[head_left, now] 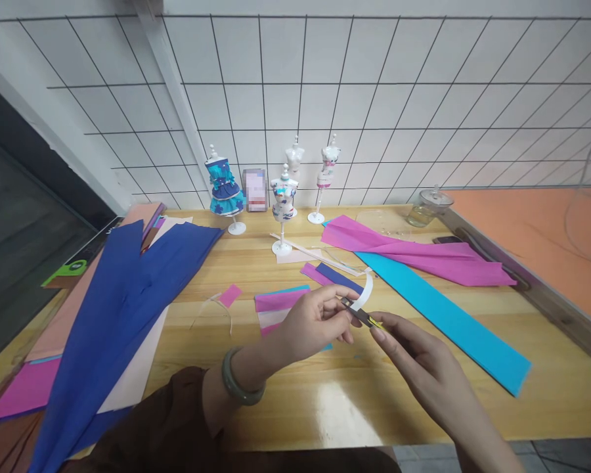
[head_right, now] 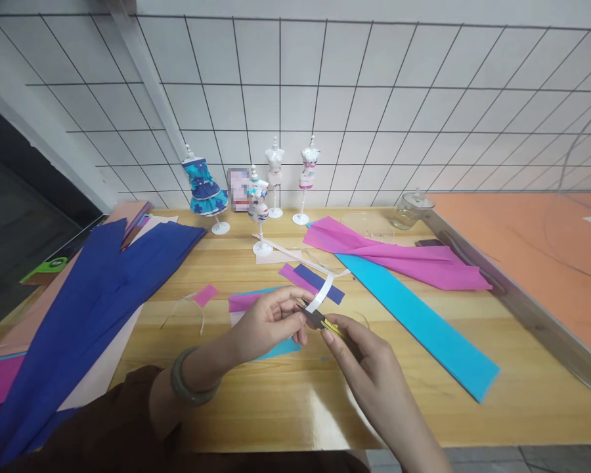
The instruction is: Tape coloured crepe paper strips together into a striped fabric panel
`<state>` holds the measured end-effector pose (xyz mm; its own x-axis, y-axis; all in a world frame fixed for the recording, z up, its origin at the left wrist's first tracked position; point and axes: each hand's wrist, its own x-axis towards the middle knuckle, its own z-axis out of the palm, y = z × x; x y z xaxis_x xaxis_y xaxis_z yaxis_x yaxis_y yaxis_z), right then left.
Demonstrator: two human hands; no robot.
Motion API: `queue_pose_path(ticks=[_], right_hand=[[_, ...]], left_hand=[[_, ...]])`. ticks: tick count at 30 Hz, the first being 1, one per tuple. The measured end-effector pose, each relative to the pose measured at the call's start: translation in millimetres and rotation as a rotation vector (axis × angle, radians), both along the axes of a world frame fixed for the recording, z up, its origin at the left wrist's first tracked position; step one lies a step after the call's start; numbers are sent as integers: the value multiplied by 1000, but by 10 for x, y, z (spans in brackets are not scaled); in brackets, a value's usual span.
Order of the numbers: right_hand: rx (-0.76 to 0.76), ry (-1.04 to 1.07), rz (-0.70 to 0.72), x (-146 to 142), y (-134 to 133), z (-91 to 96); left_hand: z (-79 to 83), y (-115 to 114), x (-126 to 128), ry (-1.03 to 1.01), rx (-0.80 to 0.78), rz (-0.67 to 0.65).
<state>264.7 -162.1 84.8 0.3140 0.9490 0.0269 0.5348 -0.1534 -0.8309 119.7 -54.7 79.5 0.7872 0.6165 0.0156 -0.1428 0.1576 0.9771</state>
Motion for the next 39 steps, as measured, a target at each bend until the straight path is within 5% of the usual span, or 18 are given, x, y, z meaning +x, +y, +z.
queue_pose_path(ticks=[25,39], right_hand=[[19,9,-18,11,35,-67],[64,330,-132,229,21,-200]], left_hand=[[-68,18,23,44,-2,16],[-97,207,-39,54,78,107]])
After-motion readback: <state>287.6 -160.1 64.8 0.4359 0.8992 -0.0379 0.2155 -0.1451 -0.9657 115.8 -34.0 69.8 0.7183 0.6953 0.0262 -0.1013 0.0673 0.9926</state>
